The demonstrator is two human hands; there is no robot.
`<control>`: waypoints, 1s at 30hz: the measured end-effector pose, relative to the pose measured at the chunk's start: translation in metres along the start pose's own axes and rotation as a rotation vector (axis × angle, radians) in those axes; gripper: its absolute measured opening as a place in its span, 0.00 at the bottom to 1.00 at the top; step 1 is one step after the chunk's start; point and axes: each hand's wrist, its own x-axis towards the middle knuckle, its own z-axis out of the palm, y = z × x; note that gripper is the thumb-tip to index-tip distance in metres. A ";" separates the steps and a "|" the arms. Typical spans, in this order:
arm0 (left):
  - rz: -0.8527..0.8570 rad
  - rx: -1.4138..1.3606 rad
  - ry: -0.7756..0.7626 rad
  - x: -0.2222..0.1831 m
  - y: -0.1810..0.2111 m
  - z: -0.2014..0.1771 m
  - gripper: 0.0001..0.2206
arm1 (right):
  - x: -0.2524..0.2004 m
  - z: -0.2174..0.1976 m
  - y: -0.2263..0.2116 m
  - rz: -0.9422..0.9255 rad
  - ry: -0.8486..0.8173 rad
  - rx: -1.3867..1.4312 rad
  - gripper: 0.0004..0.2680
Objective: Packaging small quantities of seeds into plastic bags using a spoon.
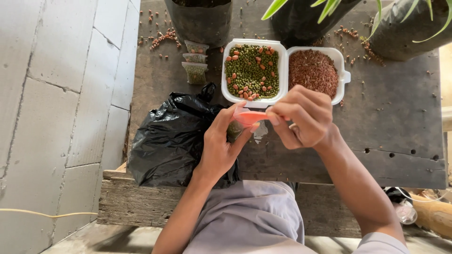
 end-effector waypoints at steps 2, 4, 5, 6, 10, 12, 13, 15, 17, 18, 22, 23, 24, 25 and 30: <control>0.007 -0.002 0.006 0.001 0.002 -0.001 0.20 | 0.000 -0.002 -0.002 -0.042 0.029 -0.035 0.07; 0.012 -0.005 0.011 0.000 0.001 0.000 0.20 | -0.002 -0.005 -0.003 -0.081 0.058 -0.071 0.07; 0.019 -0.001 0.018 -0.001 -0.001 0.001 0.20 | -0.002 -0.006 -0.002 -0.091 0.086 -0.084 0.08; 0.027 0.003 0.026 -0.002 -0.004 0.002 0.20 | -0.003 -0.008 -0.001 -0.100 0.114 -0.097 0.09; 0.036 -0.010 0.033 -0.002 -0.003 0.002 0.19 | -0.009 -0.014 0.006 -0.083 0.133 -0.119 0.09; 0.031 -0.005 0.002 -0.003 -0.005 0.003 0.20 | -0.008 -0.016 0.006 -0.050 0.097 -0.083 0.09; 0.035 -0.005 0.004 -0.003 -0.004 0.003 0.20 | -0.006 -0.012 0.004 -0.053 0.098 -0.084 0.09; 0.030 -0.012 -0.009 -0.002 -0.002 0.001 0.21 | -0.002 -0.004 0.002 0.020 0.079 -0.011 0.08; 0.027 -0.018 -0.004 -0.004 -0.007 0.003 0.21 | -0.022 -0.008 0.015 0.034 0.116 -0.012 0.08; 0.020 -0.027 0.000 -0.005 -0.009 0.004 0.20 | -0.032 -0.010 0.021 0.053 0.150 -0.011 0.08; 0.029 -0.039 0.009 -0.006 -0.011 0.005 0.20 | -0.017 -0.024 0.031 0.086 0.250 -0.072 0.12; 0.019 -0.050 0.027 -0.004 -0.008 0.004 0.19 | -0.018 -0.024 0.034 0.141 0.261 -0.138 0.11; 0.009 -0.062 0.044 -0.003 -0.005 0.003 0.18 | -0.019 -0.025 0.036 0.196 0.273 -0.205 0.10; 0.012 -0.058 0.044 -0.003 -0.007 0.002 0.18 | -0.019 -0.024 0.038 0.194 0.277 -0.204 0.10; -0.024 -0.081 0.053 -0.001 -0.003 -0.002 0.13 | -0.028 -0.022 0.050 0.290 0.271 -0.318 0.11</control>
